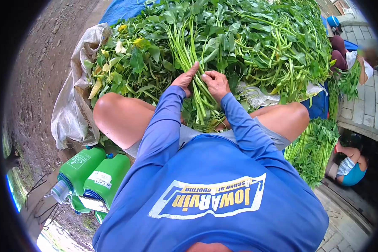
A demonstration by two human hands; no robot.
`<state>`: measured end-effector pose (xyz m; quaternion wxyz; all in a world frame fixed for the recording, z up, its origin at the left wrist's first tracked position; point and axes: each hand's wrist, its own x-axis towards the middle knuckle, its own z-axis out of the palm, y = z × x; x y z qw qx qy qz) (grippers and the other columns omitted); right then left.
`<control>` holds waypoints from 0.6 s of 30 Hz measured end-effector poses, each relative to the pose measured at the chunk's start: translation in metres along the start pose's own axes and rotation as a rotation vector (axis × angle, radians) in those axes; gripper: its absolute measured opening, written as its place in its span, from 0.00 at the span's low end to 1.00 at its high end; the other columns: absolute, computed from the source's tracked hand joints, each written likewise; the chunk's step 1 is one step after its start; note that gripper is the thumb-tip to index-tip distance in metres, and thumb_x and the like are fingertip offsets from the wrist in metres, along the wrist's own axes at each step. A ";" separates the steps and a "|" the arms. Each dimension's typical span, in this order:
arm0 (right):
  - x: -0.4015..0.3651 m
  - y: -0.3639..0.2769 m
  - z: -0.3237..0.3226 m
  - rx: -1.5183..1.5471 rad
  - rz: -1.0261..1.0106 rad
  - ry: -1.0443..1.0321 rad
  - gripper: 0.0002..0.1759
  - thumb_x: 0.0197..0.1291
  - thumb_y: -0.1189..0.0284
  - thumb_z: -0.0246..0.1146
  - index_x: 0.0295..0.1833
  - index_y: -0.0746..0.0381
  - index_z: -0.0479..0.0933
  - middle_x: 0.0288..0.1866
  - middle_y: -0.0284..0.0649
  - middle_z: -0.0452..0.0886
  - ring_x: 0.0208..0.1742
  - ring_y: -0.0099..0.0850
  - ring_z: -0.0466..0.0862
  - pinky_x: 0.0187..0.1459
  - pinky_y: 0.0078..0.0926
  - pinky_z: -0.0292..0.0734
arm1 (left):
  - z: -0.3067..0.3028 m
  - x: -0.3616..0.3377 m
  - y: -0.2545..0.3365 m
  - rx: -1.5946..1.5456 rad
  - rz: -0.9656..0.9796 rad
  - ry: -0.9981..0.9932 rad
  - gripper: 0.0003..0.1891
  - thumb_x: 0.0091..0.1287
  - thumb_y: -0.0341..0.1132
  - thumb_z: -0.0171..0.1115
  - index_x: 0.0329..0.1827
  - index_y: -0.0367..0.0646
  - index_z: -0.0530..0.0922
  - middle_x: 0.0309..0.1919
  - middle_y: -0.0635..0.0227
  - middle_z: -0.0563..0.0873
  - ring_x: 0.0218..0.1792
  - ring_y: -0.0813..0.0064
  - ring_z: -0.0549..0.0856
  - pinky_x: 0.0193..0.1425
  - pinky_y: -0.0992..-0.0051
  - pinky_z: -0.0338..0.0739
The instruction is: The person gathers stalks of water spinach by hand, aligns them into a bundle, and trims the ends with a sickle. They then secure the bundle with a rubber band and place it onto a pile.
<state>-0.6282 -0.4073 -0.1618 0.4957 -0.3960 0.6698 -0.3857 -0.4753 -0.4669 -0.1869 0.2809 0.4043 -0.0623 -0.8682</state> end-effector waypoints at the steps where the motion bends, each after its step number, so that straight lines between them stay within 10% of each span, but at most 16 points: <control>1: 0.002 0.007 0.003 0.059 0.039 -0.008 0.13 0.73 0.68 0.67 0.52 0.68 0.86 0.39 0.33 0.89 0.39 0.19 0.83 0.43 0.22 0.81 | 0.000 0.002 -0.002 0.034 0.008 0.023 0.28 0.66 0.57 0.78 0.55 0.43 0.84 0.44 0.60 0.91 0.40 0.63 0.91 0.47 0.58 0.90; 6: -0.018 0.004 0.017 -0.305 -0.110 -0.099 0.21 0.75 0.58 0.63 0.53 0.67 0.87 0.39 0.42 0.90 0.39 0.27 0.85 0.46 0.32 0.81 | 0.001 -0.005 -0.012 0.394 0.305 0.423 0.19 0.54 0.36 0.82 0.44 0.31 0.89 0.37 0.63 0.91 0.35 0.72 0.87 0.43 0.70 0.82; 12: 0.020 0.052 -0.041 -0.381 0.012 0.535 0.14 0.60 0.65 0.67 0.45 0.63 0.85 0.46 0.52 0.87 0.53 0.49 0.86 0.59 0.41 0.80 | 0.030 -0.057 0.050 0.529 0.517 0.394 0.17 0.55 0.30 0.80 0.46 0.33 0.86 0.35 0.64 0.90 0.33 0.73 0.87 0.40 0.71 0.83; 18: 0.015 0.033 -0.037 -0.619 0.068 0.406 0.21 0.58 0.60 0.70 0.53 0.62 0.83 0.51 0.53 0.85 0.60 0.53 0.83 0.65 0.46 0.77 | 0.031 -0.066 0.071 0.506 0.637 0.387 0.14 0.58 0.28 0.78 0.46 0.35 0.86 0.35 0.65 0.90 0.30 0.73 0.87 0.36 0.71 0.83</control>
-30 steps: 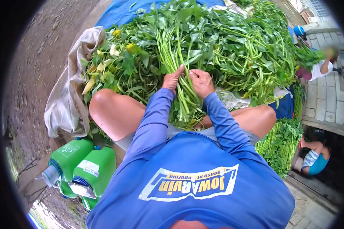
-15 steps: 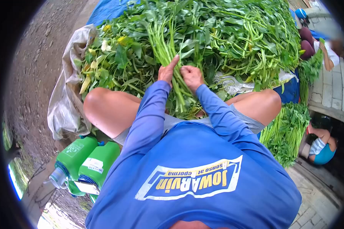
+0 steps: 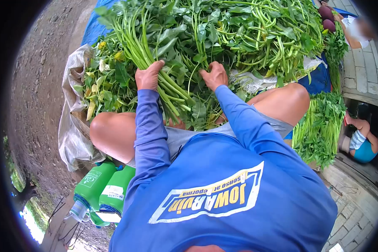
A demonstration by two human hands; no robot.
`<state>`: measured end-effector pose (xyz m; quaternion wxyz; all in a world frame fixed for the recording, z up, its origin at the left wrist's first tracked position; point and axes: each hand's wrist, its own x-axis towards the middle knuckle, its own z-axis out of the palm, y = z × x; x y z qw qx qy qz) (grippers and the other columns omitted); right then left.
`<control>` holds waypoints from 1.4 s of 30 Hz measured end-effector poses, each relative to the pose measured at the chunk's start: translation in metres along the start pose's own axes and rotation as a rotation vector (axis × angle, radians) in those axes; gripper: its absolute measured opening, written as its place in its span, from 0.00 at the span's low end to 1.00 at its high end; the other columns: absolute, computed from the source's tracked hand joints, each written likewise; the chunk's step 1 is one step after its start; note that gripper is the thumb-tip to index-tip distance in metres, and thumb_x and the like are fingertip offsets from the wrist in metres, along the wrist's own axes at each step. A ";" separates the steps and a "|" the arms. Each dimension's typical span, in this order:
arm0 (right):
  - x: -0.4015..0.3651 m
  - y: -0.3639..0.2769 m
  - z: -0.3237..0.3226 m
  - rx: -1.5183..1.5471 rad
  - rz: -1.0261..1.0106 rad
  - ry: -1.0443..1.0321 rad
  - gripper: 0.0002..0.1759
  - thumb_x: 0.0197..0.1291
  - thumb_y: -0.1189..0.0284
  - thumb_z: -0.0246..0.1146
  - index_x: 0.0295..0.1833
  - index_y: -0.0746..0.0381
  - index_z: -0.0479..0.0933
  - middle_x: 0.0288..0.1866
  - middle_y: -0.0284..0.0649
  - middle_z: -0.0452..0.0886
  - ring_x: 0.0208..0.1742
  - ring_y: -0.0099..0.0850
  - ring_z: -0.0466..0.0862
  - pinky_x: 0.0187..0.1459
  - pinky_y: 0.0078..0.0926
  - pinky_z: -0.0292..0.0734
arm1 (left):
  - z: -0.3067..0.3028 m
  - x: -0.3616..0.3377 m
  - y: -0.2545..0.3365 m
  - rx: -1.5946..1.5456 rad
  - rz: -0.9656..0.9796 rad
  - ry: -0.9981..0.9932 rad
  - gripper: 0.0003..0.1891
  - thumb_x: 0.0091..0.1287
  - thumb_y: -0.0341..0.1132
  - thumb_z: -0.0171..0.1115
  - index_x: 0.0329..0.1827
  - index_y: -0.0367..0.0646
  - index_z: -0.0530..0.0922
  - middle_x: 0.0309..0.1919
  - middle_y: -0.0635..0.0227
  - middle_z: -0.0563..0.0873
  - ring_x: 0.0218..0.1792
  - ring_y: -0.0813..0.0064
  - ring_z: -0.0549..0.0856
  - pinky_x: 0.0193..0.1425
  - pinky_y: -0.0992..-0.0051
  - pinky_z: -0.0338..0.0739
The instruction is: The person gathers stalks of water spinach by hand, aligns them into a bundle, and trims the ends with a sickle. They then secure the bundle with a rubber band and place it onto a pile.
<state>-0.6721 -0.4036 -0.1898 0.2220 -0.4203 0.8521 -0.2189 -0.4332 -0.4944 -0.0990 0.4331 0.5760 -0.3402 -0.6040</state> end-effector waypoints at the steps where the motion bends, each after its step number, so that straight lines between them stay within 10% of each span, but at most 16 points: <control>1: 0.001 0.002 0.000 -0.045 -0.031 -0.015 0.23 0.59 0.59 0.70 0.55 0.61 0.82 0.52 0.54 0.85 0.60 0.54 0.83 0.65 0.46 0.78 | 0.001 -0.005 0.009 -0.006 -0.056 -0.011 0.13 0.59 0.28 0.78 0.45 0.34 0.85 0.34 0.64 0.89 0.28 0.72 0.87 0.33 0.71 0.83; 14: 0.057 0.029 -0.037 -0.008 -0.036 0.192 0.22 0.67 0.64 0.58 0.62 0.62 0.81 0.54 0.61 0.87 0.53 0.61 0.86 0.59 0.51 0.81 | -0.027 0.010 0.026 -0.119 -0.073 0.058 0.12 0.59 0.30 0.79 0.41 0.32 0.86 0.30 0.62 0.89 0.25 0.70 0.87 0.31 0.70 0.84; 18: 0.047 0.001 -0.077 0.298 0.055 0.105 0.24 0.72 0.51 0.63 0.58 0.61 0.85 0.48 0.48 0.91 0.49 0.47 0.90 0.55 0.40 0.82 | -0.020 0.014 0.017 -0.115 -0.052 0.046 0.12 0.59 0.31 0.79 0.40 0.32 0.87 0.31 0.62 0.89 0.26 0.70 0.88 0.33 0.70 0.83; 22: 0.063 -0.009 -0.129 0.496 -0.176 0.102 0.17 0.72 0.62 0.68 0.54 0.64 0.87 0.30 0.32 0.83 0.29 0.21 0.77 0.36 0.26 0.76 | -0.007 0.006 0.013 -0.072 -0.068 -0.055 0.14 0.60 0.39 0.80 0.34 0.35 0.86 0.27 0.62 0.88 0.25 0.70 0.88 0.32 0.71 0.84; 34: 0.072 -0.099 -0.225 0.622 -0.330 0.214 0.20 0.72 0.69 0.67 0.64 0.66 0.79 0.34 0.35 0.85 0.25 0.19 0.80 0.25 0.20 0.75 | 0.032 0.004 -0.020 -0.022 -0.056 -0.175 0.14 0.57 0.31 0.79 0.43 0.32 0.89 0.35 0.62 0.92 0.32 0.72 0.88 0.39 0.70 0.84; 42: -0.014 -0.107 -0.109 0.370 -0.238 -0.303 0.22 0.66 0.66 0.70 0.61 0.63 0.79 0.35 0.43 0.89 0.33 0.29 0.90 0.36 0.31 0.85 | 0.052 0.000 -0.051 -0.298 -0.304 -0.232 0.15 0.58 0.34 0.78 0.41 0.31 0.86 0.32 0.60 0.90 0.28 0.67 0.89 0.35 0.66 0.86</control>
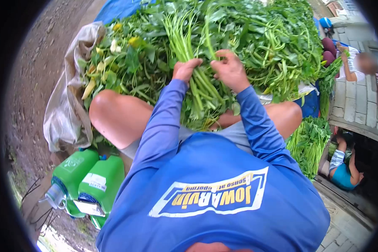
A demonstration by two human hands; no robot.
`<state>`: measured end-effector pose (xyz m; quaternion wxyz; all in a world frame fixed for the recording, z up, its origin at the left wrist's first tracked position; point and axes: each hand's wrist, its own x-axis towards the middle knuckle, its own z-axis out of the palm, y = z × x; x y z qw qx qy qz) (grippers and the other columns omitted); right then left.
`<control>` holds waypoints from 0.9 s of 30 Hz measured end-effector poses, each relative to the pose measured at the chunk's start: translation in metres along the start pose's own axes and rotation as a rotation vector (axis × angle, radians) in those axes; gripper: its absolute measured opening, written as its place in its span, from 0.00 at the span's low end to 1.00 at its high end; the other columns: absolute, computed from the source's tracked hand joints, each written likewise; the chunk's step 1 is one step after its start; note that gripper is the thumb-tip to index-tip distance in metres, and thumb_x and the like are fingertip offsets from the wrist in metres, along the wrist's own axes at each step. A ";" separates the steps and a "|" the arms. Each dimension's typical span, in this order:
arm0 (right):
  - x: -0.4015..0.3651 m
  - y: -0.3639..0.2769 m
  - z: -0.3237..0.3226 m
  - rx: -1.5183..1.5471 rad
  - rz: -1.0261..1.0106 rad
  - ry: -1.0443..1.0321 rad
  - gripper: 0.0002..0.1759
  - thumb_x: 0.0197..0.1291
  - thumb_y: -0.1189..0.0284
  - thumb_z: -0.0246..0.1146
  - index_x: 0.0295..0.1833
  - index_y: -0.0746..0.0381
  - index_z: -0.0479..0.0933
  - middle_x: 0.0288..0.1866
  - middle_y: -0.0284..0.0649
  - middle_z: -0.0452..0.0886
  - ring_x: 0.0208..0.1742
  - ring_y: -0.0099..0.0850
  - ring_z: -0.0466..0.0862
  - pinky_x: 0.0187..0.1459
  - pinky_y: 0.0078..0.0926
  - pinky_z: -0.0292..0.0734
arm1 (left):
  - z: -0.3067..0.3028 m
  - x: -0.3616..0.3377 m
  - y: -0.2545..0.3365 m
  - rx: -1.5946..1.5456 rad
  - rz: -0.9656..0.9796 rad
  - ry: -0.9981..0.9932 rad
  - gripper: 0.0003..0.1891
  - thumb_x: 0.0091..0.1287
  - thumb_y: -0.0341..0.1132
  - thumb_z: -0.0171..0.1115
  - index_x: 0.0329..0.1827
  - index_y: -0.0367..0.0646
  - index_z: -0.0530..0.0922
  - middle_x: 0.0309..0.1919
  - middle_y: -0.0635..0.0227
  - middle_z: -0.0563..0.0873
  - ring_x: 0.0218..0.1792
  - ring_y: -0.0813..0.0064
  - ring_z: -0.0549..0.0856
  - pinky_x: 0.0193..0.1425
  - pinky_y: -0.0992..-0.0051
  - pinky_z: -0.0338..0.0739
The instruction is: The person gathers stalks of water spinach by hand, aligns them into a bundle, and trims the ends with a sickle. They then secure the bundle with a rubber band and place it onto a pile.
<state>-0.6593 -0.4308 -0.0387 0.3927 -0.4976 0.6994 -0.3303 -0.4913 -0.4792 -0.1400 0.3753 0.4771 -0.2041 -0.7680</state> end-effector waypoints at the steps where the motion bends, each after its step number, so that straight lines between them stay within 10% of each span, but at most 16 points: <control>1: 0.000 0.032 0.022 -0.082 -0.052 0.015 0.22 0.66 0.62 0.71 0.60 0.63 0.79 0.36 0.44 0.89 0.36 0.31 0.91 0.39 0.31 0.86 | 0.003 -0.005 -0.001 -0.036 -0.001 0.018 0.15 0.59 0.33 0.78 0.42 0.31 0.86 0.32 0.60 0.90 0.27 0.68 0.89 0.35 0.66 0.86; 16: 0.033 0.078 0.028 0.935 0.586 -0.280 0.14 0.78 0.64 0.65 0.49 0.65 0.85 0.39 0.39 0.91 0.33 0.27 0.89 0.37 0.26 0.87 | 0.000 0.003 -0.018 -0.075 -0.007 -0.026 0.13 0.65 0.33 0.74 0.45 0.30 0.87 0.35 0.58 0.91 0.30 0.66 0.91 0.36 0.65 0.90; 20: 0.027 0.093 0.053 0.628 0.400 0.012 0.18 0.72 0.60 0.72 0.43 0.67 0.83 0.34 0.36 0.88 0.27 0.23 0.84 0.27 0.27 0.82 | -0.002 0.007 -0.023 -0.073 -0.004 -0.005 0.12 0.65 0.32 0.74 0.44 0.31 0.86 0.32 0.60 0.90 0.28 0.67 0.90 0.36 0.66 0.90; 27: -0.025 0.063 0.030 -0.034 0.074 -0.053 0.32 0.58 0.57 0.77 0.59 0.70 0.83 0.47 0.45 0.89 0.48 0.32 0.88 0.52 0.30 0.84 | -0.002 0.007 -0.021 -0.006 -0.003 0.026 0.11 0.63 0.33 0.76 0.40 0.32 0.87 0.31 0.62 0.90 0.28 0.69 0.89 0.34 0.68 0.86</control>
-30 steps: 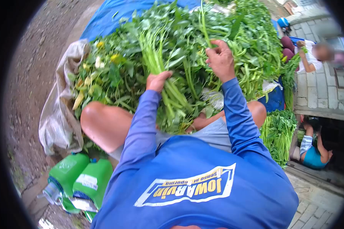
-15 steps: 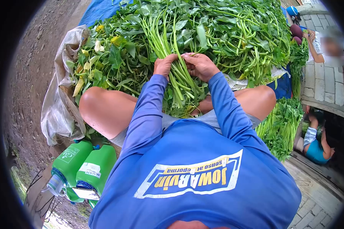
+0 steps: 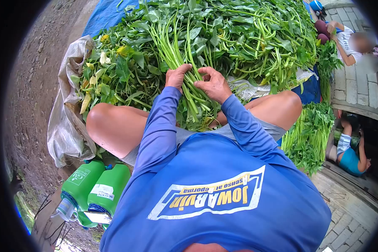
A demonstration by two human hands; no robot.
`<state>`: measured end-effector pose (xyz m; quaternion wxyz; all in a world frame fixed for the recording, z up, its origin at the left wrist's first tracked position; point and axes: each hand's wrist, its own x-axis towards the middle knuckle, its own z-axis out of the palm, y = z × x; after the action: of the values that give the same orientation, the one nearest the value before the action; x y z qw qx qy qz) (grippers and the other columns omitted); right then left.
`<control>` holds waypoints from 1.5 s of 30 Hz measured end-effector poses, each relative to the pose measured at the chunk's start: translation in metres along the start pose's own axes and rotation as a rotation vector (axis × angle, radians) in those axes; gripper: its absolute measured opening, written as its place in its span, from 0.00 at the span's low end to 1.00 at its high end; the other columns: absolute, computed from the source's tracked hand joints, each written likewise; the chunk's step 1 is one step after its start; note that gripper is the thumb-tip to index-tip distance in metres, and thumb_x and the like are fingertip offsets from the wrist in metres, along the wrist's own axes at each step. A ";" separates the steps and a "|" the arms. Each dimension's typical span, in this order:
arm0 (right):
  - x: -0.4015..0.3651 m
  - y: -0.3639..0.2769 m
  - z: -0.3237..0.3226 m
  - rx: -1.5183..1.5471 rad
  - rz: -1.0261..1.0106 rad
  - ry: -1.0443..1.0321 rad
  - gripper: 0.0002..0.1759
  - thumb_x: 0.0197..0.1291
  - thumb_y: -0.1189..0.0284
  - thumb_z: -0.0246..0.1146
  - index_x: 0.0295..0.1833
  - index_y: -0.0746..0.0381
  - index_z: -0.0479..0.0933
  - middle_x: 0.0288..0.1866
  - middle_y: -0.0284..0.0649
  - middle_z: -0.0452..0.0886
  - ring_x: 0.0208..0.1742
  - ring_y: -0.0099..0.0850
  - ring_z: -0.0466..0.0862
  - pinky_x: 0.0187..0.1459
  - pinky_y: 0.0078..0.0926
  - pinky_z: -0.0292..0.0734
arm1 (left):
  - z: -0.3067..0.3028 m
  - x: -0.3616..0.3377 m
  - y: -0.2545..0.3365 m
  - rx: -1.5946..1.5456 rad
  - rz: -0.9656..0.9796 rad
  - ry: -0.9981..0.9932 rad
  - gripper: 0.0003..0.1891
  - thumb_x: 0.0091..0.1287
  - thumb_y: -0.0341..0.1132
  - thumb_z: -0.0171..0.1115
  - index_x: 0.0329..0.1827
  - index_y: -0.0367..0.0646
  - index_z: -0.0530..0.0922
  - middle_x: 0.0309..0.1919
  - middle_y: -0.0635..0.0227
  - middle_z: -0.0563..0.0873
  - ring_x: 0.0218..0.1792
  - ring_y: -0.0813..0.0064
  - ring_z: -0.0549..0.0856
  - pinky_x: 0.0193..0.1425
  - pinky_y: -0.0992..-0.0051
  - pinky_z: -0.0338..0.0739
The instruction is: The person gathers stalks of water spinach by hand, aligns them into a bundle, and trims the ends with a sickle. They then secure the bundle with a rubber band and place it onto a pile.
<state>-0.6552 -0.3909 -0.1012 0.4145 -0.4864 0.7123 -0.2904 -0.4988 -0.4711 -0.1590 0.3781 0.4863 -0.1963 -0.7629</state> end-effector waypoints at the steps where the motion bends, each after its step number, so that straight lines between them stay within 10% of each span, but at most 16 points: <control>1: -0.004 -0.001 -0.002 -0.028 0.016 -0.027 0.31 0.57 0.58 0.78 0.58 0.70 0.83 0.49 0.45 0.89 0.49 0.31 0.88 0.51 0.30 0.84 | 0.000 0.000 -0.002 -0.003 0.001 0.002 0.11 0.63 0.33 0.76 0.40 0.32 0.87 0.31 0.62 0.90 0.28 0.69 0.89 0.34 0.68 0.86; 13: -0.012 0.005 -0.013 0.368 0.187 0.083 0.24 0.69 0.67 0.71 0.67 0.64 0.78 0.44 0.34 0.87 0.37 0.19 0.82 0.43 0.21 0.80 | -0.001 -0.001 0.000 -0.003 -0.012 0.009 0.13 0.60 0.34 0.78 0.37 0.32 0.85 0.30 0.60 0.89 0.26 0.68 0.88 0.34 0.66 0.86; 17: -0.008 0.027 -0.014 -0.161 -0.331 0.330 0.27 0.66 0.67 0.69 0.67 0.66 0.76 0.44 0.46 0.86 0.45 0.41 0.87 0.53 0.39 0.83 | -0.002 0.001 -0.002 -0.006 -0.025 0.019 0.13 0.60 0.35 0.78 0.36 0.33 0.85 0.29 0.61 0.88 0.25 0.68 0.86 0.33 0.67 0.85; 21: -0.016 0.005 -0.027 -0.253 -0.262 0.371 0.21 0.71 0.68 0.64 0.66 0.63 0.82 0.48 0.52 0.87 0.48 0.51 0.87 0.56 0.43 0.82 | -0.003 0.005 -0.004 -0.005 -0.022 0.012 0.13 0.59 0.35 0.79 0.35 0.33 0.86 0.29 0.62 0.88 0.26 0.68 0.86 0.34 0.67 0.85; 25: -0.007 0.007 -0.034 0.144 -0.022 0.446 0.24 0.75 0.71 0.62 0.74 0.56 0.78 0.44 0.47 0.90 0.29 0.26 0.86 0.34 0.28 0.84 | -0.007 0.007 -0.005 0.010 -0.025 -0.011 0.14 0.60 0.35 0.79 0.40 0.34 0.85 0.31 0.62 0.88 0.28 0.68 0.88 0.35 0.66 0.87; 30: 0.014 0.052 -0.040 -0.051 -0.230 0.571 0.18 0.68 0.78 0.53 0.58 0.62 0.82 0.35 0.39 0.85 0.28 0.25 0.82 0.26 0.24 0.81 | -0.009 0.009 -0.008 0.030 -0.032 -0.008 0.15 0.60 0.34 0.79 0.42 0.34 0.85 0.31 0.62 0.89 0.28 0.67 0.89 0.35 0.64 0.88; 34: -0.004 -0.016 -0.077 0.566 0.214 0.281 0.13 0.70 0.75 0.59 0.55 0.63 0.84 0.33 0.32 0.83 0.24 0.16 0.76 0.20 0.14 0.68 | -0.005 -0.001 -0.003 0.140 -0.004 0.059 0.11 0.59 0.31 0.75 0.38 0.31 0.86 0.29 0.58 0.88 0.26 0.64 0.89 0.34 0.63 0.88; 40: -0.011 -0.059 -0.121 0.500 -0.211 0.507 0.15 0.72 0.70 0.71 0.59 0.64 0.86 0.38 0.28 0.86 0.31 0.13 0.78 0.31 0.13 0.74 | -0.006 0.002 -0.002 0.695 0.277 0.324 0.35 0.47 0.40 0.78 0.52 0.21 0.75 0.45 0.42 0.89 0.45 0.54 0.90 0.57 0.65 0.84; 45: 0.026 -0.083 -0.121 0.059 -0.427 0.634 0.15 0.70 0.69 0.70 0.56 0.66 0.88 0.36 0.37 0.89 0.34 0.22 0.83 0.35 0.23 0.77 | -0.007 0.010 -0.004 0.695 0.244 0.241 0.38 0.47 0.41 0.79 0.54 0.19 0.73 0.48 0.40 0.89 0.47 0.52 0.90 0.58 0.65 0.83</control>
<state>-0.7278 -0.4440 0.0175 0.1175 -0.4977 0.6791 -0.5266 -0.4961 -0.4760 -0.1706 0.2991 0.6448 -0.4535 -0.5376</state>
